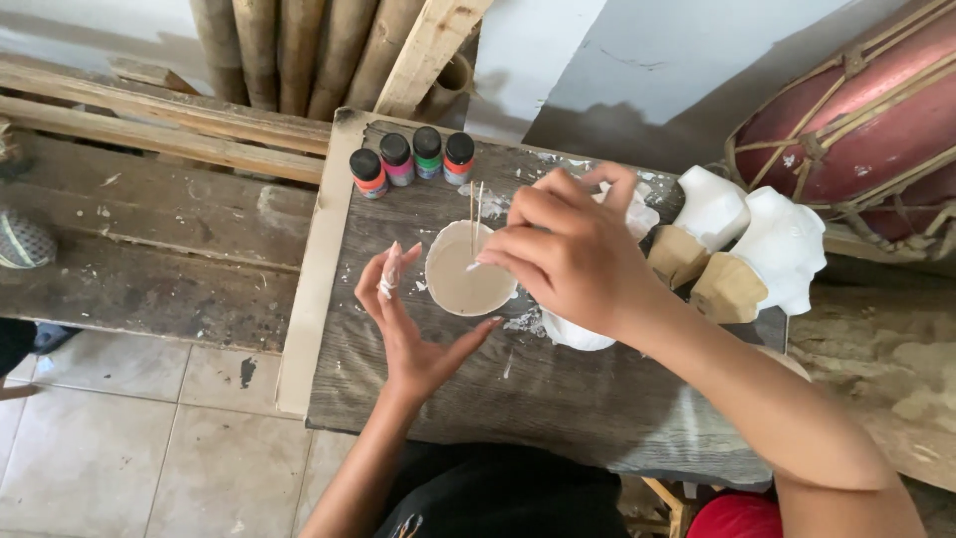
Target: The person applies white paint to several small ceramic pieces using a brush. They repeatedly dip the brush into a container of white paint and coat the surfaces of a vase-like object and other small items on the table.
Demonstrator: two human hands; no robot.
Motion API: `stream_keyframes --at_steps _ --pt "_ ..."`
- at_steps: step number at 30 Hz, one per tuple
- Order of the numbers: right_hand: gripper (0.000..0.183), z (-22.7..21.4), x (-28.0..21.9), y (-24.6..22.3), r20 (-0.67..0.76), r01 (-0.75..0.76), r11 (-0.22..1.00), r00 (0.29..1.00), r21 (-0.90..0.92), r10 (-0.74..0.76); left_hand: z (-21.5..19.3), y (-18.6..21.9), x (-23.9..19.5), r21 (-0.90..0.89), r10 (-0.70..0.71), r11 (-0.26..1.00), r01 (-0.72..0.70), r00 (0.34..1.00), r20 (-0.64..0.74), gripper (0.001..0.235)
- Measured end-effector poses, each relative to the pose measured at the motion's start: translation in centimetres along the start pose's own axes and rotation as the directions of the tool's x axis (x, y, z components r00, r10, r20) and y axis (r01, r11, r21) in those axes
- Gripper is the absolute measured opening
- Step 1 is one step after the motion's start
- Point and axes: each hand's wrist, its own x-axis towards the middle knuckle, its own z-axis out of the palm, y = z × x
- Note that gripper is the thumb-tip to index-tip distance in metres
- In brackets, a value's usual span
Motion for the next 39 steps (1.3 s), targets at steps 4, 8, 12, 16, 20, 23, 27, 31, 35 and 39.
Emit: stream_keyframes --at_steps 4,8,12,16,20,23,27,31,35,39 --pt "0.016 -2.7 -0.5 -0.1 -0.017 -0.006 0.993 1.000 0.114 0.008 0.1 0.8 -0.1 0.043 -0.061 0.997 0.060 0.998 0.028 0.121" --pt "0.014 -3.0 -2.4 -0.4 -0.101 -0.170 0.985 0.980 0.022 0.172 0.1 0.8 -0.1 0.041 -0.039 0.998 0.037 0.999 0.038 0.121" --pt "0.014 -3.2 -4.3 -0.7 -0.186 -0.315 0.944 0.926 0.096 0.328 -0.2 1.1 -0.2 0.078 -0.028 0.997 0.024 0.999 0.046 0.122" --pt "0.015 -2.7 -6.3 -0.1 -0.229 -0.365 0.916 0.889 0.166 0.396 -0.1 1.1 -0.2 0.029 0.005 1.000 -0.006 1.000 0.028 0.121" --pt "0.018 -1.8 -8.4 0.8 -0.315 -0.447 0.868 0.810 0.215 0.495 0.1 0.8 -0.2 -0.011 0.047 0.999 -0.047 0.999 -0.012 0.123" --pt "0.020 -1.7 -9.0 0.8 -0.342 -0.459 0.858 0.787 0.231 0.514 0.2 0.6 -0.5 0.000 0.060 0.998 -0.060 0.998 -0.019 0.120" --pt "0.023 -2.1 -9.4 0.7 -0.360 -0.473 0.859 0.780 0.195 0.511 0.3 0.2 -0.3 0.001 0.074 0.997 -0.074 0.997 -0.027 0.115" --pt "0.024 -2.1 -9.6 1.2 -0.374 -0.485 0.857 0.773 0.174 0.513 0.1 0.6 -0.3 -0.007 0.082 0.997 -0.082 0.996 -0.025 0.113" --pt "0.023 -2.6 -9.9 0.7 -0.389 -0.479 0.821 0.724 0.310 0.570 0.0 0.8 -0.6 -0.006 0.109 0.994 -0.110 0.993 -0.039 0.111" --pt "0.022 -3.0 -13.5 0.8 -0.410 -0.520 0.733 0.610 0.438 0.678 -0.4 0.7 -0.9 -0.002 0.130 0.991 -0.130 0.988 -0.084 0.099"
